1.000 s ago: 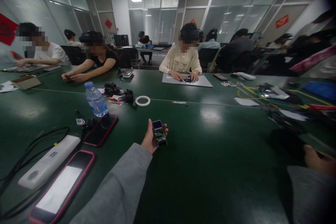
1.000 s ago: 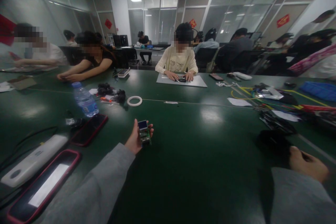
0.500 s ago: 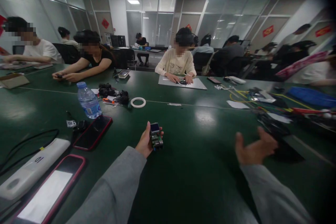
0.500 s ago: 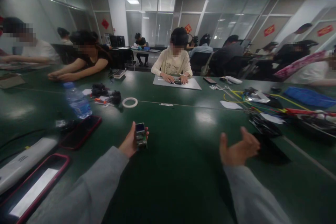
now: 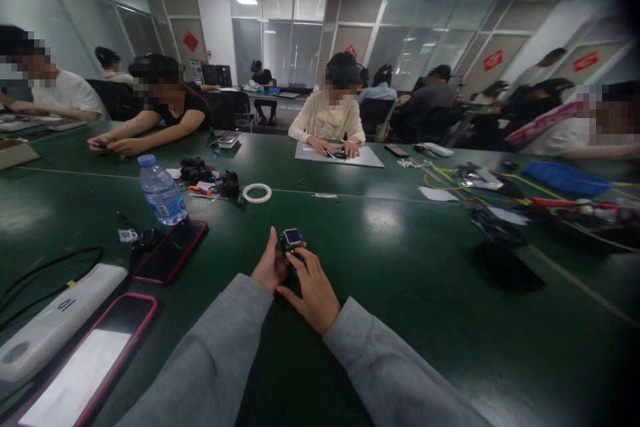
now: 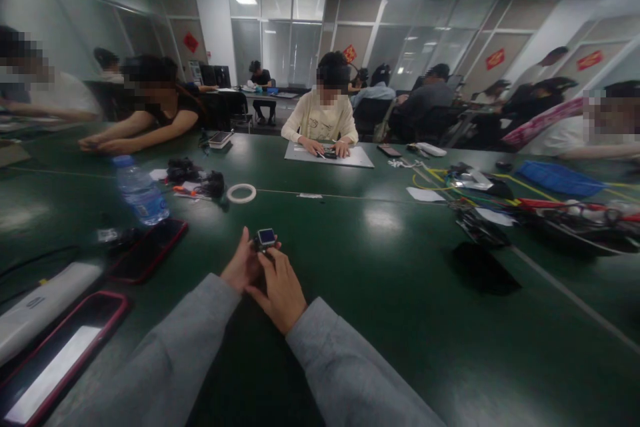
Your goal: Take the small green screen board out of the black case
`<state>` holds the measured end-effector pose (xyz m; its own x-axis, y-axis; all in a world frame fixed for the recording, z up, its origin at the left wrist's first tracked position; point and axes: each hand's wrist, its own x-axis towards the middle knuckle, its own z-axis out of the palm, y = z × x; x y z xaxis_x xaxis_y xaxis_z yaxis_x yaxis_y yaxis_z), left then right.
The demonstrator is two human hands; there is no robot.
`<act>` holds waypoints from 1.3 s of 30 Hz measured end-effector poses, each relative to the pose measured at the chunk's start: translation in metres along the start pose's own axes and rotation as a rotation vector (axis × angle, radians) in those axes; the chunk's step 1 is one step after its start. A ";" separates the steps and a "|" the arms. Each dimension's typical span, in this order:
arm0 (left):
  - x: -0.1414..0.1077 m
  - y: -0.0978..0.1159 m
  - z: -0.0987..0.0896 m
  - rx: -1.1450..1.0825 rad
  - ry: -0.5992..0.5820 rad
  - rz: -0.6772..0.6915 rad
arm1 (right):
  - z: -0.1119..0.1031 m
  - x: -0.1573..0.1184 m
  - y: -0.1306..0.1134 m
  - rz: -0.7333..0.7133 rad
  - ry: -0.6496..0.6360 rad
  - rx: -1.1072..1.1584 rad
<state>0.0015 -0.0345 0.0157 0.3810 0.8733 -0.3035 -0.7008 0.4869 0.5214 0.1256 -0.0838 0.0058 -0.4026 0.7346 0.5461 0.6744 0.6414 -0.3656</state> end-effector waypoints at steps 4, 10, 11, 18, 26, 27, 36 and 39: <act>-0.007 0.002 0.010 0.014 0.011 0.047 | -0.003 0.000 0.009 0.037 0.073 0.052; -0.008 0.002 0.026 0.019 0.023 0.133 | -0.009 0.004 0.028 0.151 0.199 0.226; -0.009 0.001 0.029 0.031 0.024 0.159 | -0.010 0.005 0.030 0.179 0.207 0.279; -0.030 -0.006 0.055 0.152 -0.124 0.192 | -0.011 0.010 0.052 0.446 0.362 0.598; -0.036 -0.015 0.060 0.287 -0.145 0.222 | -0.016 0.010 0.074 0.643 0.244 0.879; -0.036 -0.015 0.060 0.286 -0.145 0.223 | -0.021 0.011 0.075 0.665 0.220 0.918; -0.016 -0.010 0.024 0.358 -0.088 0.124 | -0.129 0.004 0.157 1.005 0.361 0.983; -0.007 -0.007 0.010 0.274 -0.030 0.078 | -0.187 -0.017 0.208 1.032 0.617 0.557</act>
<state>0.0095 -0.0440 0.0226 0.3527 0.9064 -0.2326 -0.5408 0.4003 0.7398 0.3885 -0.0046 0.0618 0.5841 0.8112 0.0290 0.0972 -0.0344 -0.9947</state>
